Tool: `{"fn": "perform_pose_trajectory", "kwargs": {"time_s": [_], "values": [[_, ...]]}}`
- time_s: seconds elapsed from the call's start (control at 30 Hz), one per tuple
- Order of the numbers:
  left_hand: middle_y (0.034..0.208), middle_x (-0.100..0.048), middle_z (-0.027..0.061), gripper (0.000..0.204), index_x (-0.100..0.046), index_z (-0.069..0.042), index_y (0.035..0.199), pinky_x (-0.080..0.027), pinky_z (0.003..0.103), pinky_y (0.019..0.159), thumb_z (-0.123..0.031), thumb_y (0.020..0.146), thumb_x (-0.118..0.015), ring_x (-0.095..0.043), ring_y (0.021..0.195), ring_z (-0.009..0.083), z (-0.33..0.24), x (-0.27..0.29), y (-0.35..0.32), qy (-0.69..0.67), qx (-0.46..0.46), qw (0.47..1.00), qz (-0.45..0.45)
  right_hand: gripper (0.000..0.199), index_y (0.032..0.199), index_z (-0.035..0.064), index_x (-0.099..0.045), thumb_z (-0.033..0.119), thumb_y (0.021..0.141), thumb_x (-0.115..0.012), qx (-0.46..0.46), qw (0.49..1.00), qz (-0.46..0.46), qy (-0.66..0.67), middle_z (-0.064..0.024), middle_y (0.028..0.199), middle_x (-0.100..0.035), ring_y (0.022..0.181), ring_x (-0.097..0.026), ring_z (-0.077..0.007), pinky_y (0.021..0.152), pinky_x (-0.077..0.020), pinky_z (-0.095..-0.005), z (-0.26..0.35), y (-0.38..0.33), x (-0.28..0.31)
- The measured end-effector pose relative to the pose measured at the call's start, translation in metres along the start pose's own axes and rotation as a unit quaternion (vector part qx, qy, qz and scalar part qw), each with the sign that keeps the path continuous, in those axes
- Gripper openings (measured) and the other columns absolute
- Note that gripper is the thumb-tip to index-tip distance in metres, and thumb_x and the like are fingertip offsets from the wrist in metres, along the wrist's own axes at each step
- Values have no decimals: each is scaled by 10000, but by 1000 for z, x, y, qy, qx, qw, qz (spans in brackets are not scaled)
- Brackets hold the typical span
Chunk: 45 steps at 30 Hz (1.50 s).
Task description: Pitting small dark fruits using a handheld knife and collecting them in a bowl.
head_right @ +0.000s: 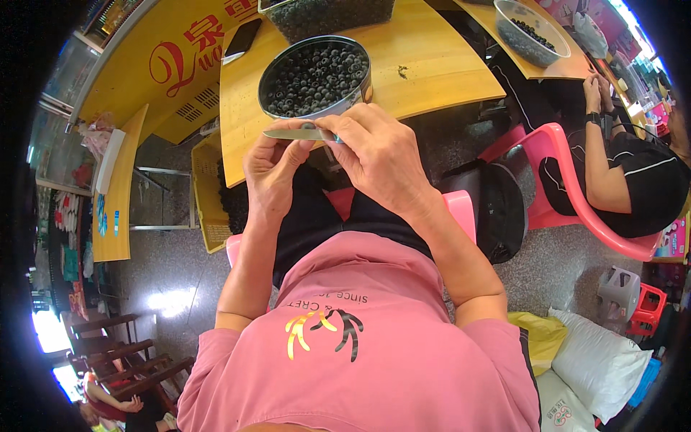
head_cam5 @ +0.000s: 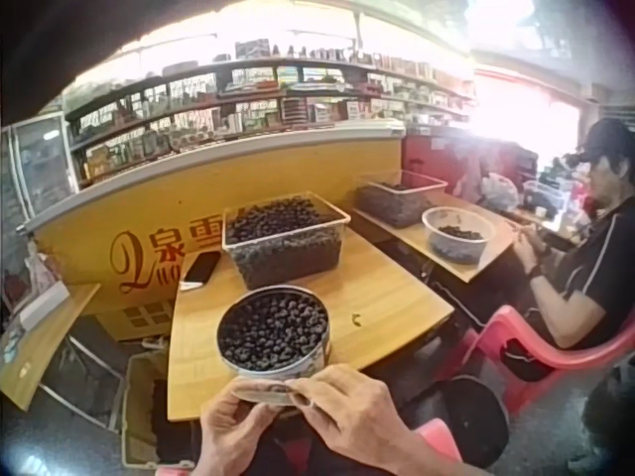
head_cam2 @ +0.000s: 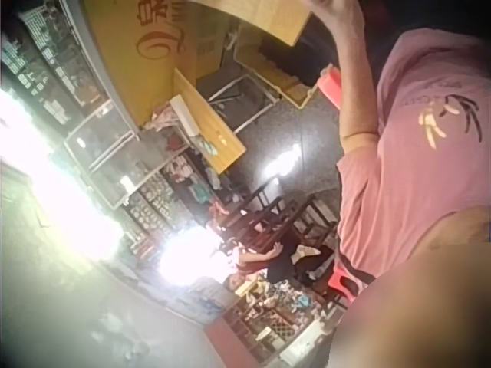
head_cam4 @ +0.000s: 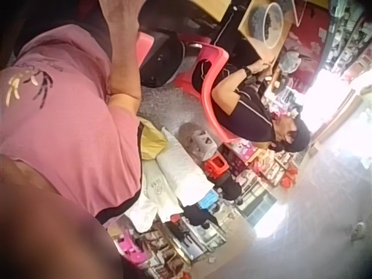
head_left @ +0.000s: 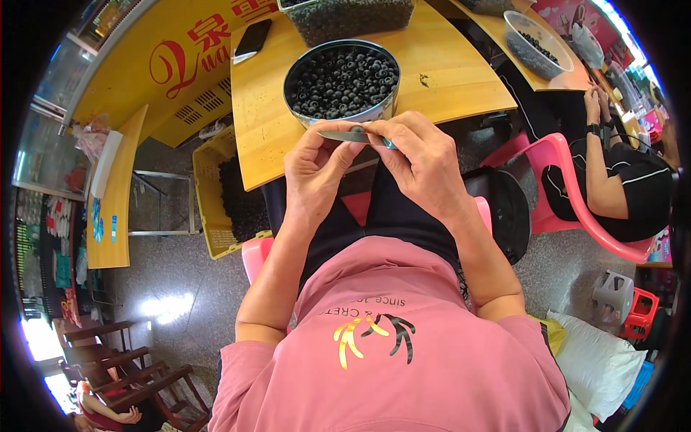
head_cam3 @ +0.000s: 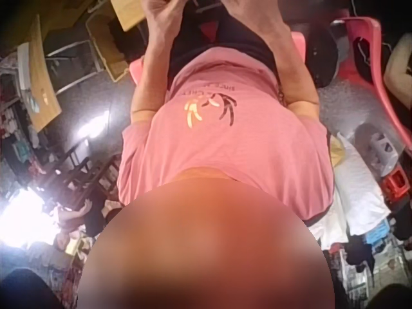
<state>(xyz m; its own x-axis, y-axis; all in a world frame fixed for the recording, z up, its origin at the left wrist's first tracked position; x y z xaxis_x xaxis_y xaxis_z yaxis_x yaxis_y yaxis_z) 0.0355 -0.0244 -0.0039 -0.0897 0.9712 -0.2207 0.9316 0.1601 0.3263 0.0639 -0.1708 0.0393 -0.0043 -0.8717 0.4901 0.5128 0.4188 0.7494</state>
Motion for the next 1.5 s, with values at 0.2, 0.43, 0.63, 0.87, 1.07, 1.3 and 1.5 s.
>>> {"fn": "perform_pose_trajectory", "kwargs": {"time_s": [0.2, 0.43, 0.63, 0.87, 1.07, 1.3, 1.5], "values": [[1027, -641, 27, 194, -605, 3, 1103, -494, 226, 860, -26, 914, -640, -597, 960, 74, 6, -1, -3, 2, 38, 999, 4, 260, 1044, 43, -671, 9, 787, -693, 8, 999, -16, -40, -94, 821, -631, 701, -605, -263, 596, -488, -353, -1, 1, 0], [1035, -632, 26, 183, -598, -3, 1096, -492, 228, 870, 0, 915, -626, -594, 974, 81, 2, -3, 0, -6, -4, 1000, 7, 256, 1043, 42, -671, 22, 789, -689, 11, 999, 0, -42, -96, 825, -634, 725, -613, -263, 610, -495, -356, 4, 1, 2], [1013, -606, 26, 167, -608, 17, 1062, -478, 216, 850, 25, 898, -637, -588, 926, 81, -9, 1, -7, 18, -26, 999, 2, 203, 1028, 40, -676, 49, 825, -670, 14, 998, -15, -54, -104, 823, -635, 721, -619, -275, 617, -500, -362, -2, -1, -4], [1016, -603, 61, 176, -630, 44, 1040, -479, 207, 800, 73, 867, -648, -592, 894, 100, -9, 4, -8, 34, -39, 998, -28, 243, 1026, -17, -672, 206, 936, -639, -284, 937, 30, 200, -23, 825, -670, 693, -600, -138, 616, -482, -295, -33, -8, -14], [881, -641, 61, 257, -693, -9, 1009, -492, 231, 703, 86, 772, -716, -629, 811, 132, -27, 5, -11, 194, -161, 967, -23, 263, 1011, 47, -675, 292, 915, -678, -347, 844, 30, 409, 27, 740, -602, 567, -424, -7, 488, -299, -173, -14, -14, -35], [963, -614, 97, 231, -661, 44, 1044, -525, 238, 762, 109, 822, -665, -640, 850, 149, -26, 27, -25, 56, -139, 989, -14, 231, 956, 49, -664, 278, 923, -664, -367, 762, 3, 534, 14, 716, -590, 563, -442, -39, 499, -332, -188, 4, -20, -70], [959, -602, 85, 197, -645, 53, 1036, -516, 228, 782, 98, 845, -652, -637, 852, 144, -39, 55, -31, 17, -149, 986, -73, 221, 970, 49, -650, 268, 941, -642, -357, 729, 25, 584, 14, 746, -598, 587, -451, -36, 516, -338, -180, 19, -2, -97]]}}
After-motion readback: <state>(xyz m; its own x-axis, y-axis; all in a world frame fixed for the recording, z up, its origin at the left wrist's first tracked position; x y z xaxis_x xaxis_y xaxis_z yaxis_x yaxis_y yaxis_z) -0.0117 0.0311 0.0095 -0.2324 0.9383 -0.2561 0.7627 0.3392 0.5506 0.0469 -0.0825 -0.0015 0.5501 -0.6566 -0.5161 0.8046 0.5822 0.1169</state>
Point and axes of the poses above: each hand's wrist, its own y-axis towards the middle knuckle, its own x-axis out of the back of the hand, z = x × y, the point moved 7 cm from there along y, towards the middle knuckle
